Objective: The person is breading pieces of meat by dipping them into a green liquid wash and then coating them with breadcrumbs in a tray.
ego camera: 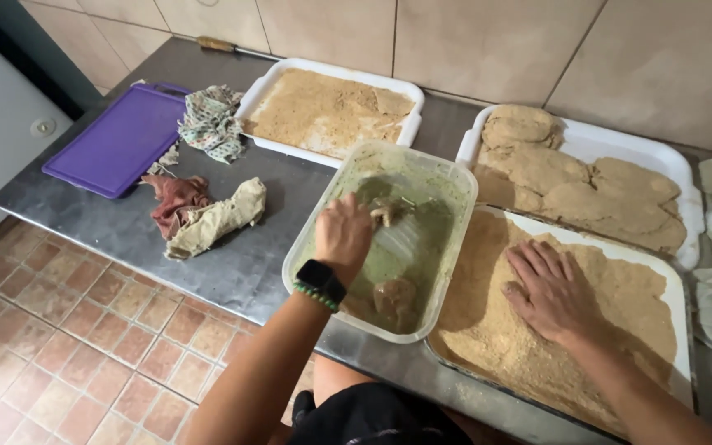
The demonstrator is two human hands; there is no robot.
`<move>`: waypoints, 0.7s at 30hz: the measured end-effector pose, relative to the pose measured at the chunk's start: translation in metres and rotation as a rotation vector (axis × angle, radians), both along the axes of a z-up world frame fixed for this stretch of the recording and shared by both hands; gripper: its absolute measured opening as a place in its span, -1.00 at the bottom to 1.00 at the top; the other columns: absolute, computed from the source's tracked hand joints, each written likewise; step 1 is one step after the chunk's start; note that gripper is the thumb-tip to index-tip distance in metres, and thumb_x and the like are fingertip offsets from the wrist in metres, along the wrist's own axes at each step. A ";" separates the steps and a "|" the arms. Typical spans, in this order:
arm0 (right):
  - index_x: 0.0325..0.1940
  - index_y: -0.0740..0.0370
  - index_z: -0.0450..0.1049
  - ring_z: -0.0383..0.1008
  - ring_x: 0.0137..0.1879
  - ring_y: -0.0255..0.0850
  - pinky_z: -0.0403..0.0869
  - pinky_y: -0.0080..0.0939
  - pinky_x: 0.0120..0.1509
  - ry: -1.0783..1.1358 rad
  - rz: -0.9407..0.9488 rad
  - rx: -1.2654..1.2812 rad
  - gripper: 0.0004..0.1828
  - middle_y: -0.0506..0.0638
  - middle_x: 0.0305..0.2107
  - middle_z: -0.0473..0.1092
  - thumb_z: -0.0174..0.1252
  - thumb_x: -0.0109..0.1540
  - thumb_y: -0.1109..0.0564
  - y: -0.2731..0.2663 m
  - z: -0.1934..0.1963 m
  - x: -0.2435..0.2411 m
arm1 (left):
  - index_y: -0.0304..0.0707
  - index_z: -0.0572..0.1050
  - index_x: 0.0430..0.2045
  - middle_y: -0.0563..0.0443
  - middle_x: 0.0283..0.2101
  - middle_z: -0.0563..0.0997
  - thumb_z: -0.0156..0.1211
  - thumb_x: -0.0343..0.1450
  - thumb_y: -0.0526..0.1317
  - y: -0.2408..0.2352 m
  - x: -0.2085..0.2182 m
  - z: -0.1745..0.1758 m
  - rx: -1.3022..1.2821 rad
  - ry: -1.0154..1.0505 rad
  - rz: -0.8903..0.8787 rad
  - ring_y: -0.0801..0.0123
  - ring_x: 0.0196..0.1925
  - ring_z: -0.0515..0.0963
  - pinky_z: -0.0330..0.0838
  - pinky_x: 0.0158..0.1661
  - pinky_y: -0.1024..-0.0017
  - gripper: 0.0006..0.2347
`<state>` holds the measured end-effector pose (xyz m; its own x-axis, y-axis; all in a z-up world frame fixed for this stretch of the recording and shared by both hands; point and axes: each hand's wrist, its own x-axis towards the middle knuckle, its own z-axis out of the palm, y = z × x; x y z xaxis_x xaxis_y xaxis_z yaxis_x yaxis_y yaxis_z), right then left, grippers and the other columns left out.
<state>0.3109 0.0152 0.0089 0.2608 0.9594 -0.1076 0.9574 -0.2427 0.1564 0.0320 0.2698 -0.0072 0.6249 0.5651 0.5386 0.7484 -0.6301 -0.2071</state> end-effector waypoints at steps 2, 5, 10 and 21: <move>0.54 -0.24 -0.02 -0.09 0.62 -0.14 -0.01 0.24 0.60 -0.023 0.010 0.015 -0.27 -0.09 0.49 -0.01 -0.29 0.30 -0.38 0.001 0.000 0.001 | -0.06 0.61 -0.51 -0.03 -0.35 0.47 0.20 0.33 -0.15 -0.006 -0.016 0.025 -0.015 0.036 0.024 0.14 -0.40 0.50 0.33 -0.48 0.23 -0.91; 0.53 -0.24 0.00 -0.06 0.61 -0.14 0.00 0.23 0.60 -0.040 0.017 0.031 -0.27 -0.08 0.48 0.02 -0.27 0.30 -0.40 0.002 -0.003 0.000 | -0.04 0.60 -0.50 0.02 -0.33 0.47 0.19 0.34 -0.12 -0.002 -0.034 0.030 -0.023 0.105 0.049 0.18 -0.38 0.50 0.33 -0.48 0.27 -0.90; 0.53 -0.25 0.01 -0.05 0.61 -0.14 -0.01 0.22 0.62 -0.022 0.011 0.074 -0.27 -0.09 0.47 0.04 -0.24 0.29 -0.39 0.002 -0.010 0.002 | 0.02 0.63 -0.56 0.04 -0.32 0.46 0.22 0.29 -0.17 0.026 -0.041 -0.001 -0.073 0.214 0.004 0.18 -0.41 0.50 0.29 -0.54 0.26 -0.94; 0.53 -0.22 0.01 -0.15 0.63 -0.09 -0.15 0.27 0.63 0.143 -0.025 0.103 -0.29 -0.04 0.50 -0.04 -0.24 0.32 -0.37 0.003 -0.029 0.011 | 0.29 0.67 -0.27 0.21 -0.39 0.72 0.05 0.42 -0.09 -0.034 -0.049 0.045 -0.672 0.223 -0.255 0.21 -0.20 0.74 0.59 -0.16 0.25 -0.80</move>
